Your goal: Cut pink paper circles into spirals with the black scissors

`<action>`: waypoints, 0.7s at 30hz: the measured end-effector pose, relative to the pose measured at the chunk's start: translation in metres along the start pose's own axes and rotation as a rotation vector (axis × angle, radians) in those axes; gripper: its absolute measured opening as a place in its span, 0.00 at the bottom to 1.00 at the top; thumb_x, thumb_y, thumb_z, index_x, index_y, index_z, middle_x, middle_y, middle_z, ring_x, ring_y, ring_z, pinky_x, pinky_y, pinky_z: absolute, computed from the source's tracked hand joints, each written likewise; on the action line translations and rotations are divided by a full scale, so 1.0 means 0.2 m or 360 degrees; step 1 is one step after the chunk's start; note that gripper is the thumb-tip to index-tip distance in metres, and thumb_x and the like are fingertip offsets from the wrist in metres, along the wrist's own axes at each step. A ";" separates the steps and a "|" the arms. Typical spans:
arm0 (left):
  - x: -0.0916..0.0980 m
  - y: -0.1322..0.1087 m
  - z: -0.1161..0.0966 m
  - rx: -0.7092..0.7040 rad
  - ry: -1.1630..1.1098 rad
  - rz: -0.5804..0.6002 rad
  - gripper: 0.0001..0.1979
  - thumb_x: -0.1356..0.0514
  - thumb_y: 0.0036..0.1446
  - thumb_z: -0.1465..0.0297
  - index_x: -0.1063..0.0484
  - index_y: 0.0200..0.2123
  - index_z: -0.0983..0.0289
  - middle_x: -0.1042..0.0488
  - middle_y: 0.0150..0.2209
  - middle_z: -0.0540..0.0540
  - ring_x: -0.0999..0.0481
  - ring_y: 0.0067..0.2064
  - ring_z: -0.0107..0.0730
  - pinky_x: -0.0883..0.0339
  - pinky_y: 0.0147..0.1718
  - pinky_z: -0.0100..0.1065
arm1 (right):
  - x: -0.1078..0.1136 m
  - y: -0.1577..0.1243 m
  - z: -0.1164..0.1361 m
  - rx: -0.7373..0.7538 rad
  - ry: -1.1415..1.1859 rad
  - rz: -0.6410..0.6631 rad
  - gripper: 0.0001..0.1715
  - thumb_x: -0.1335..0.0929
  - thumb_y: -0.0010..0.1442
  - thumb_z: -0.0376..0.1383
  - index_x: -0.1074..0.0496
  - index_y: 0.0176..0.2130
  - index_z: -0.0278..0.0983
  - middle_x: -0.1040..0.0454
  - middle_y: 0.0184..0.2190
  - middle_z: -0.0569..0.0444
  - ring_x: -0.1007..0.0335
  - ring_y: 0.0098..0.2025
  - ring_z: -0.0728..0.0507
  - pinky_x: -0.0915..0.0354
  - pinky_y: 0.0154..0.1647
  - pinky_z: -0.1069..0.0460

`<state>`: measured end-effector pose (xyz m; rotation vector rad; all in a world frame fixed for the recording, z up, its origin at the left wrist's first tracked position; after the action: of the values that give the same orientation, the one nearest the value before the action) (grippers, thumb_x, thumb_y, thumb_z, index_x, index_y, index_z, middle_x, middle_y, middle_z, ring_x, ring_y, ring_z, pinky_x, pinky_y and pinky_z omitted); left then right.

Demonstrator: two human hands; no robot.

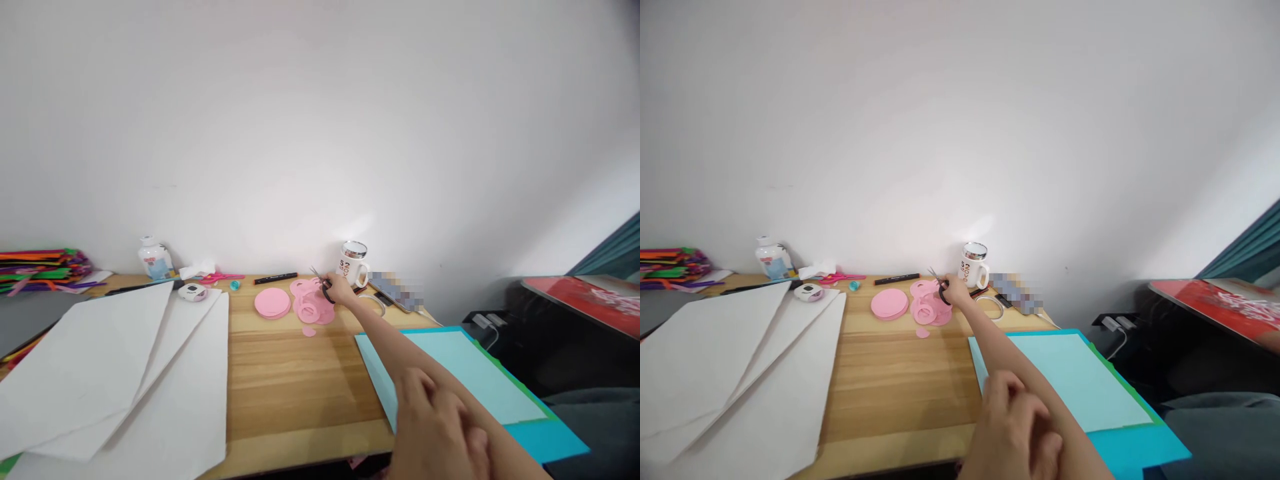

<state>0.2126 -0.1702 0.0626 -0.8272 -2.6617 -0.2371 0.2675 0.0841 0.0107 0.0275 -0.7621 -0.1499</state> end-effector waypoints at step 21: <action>0.07 0.01 -0.11 -0.0252 0.0240 0.0012 0.12 0.45 0.51 0.72 0.32 0.41 0.66 0.38 0.46 0.61 0.41 0.49 0.48 0.43 0.47 0.47 | 0.10 -0.02 0.15 0.0284 0.1006 0.0237 0.23 0.26 0.40 0.40 0.31 0.36 0.34 0.27 0.19 0.57 0.29 0.22 0.48 0.34 0.24 0.55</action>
<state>0.2087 -0.1676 0.0887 -0.8319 -2.5228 -0.4935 0.2604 0.0773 0.0460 0.1791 -0.1427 0.0708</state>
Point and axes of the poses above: each hand's wrist, its own y-axis towards the middle knuckle, its own x-axis out of the back of the hand, z = x × y, the point moved 7 cm from there along y, towards the middle knuckle
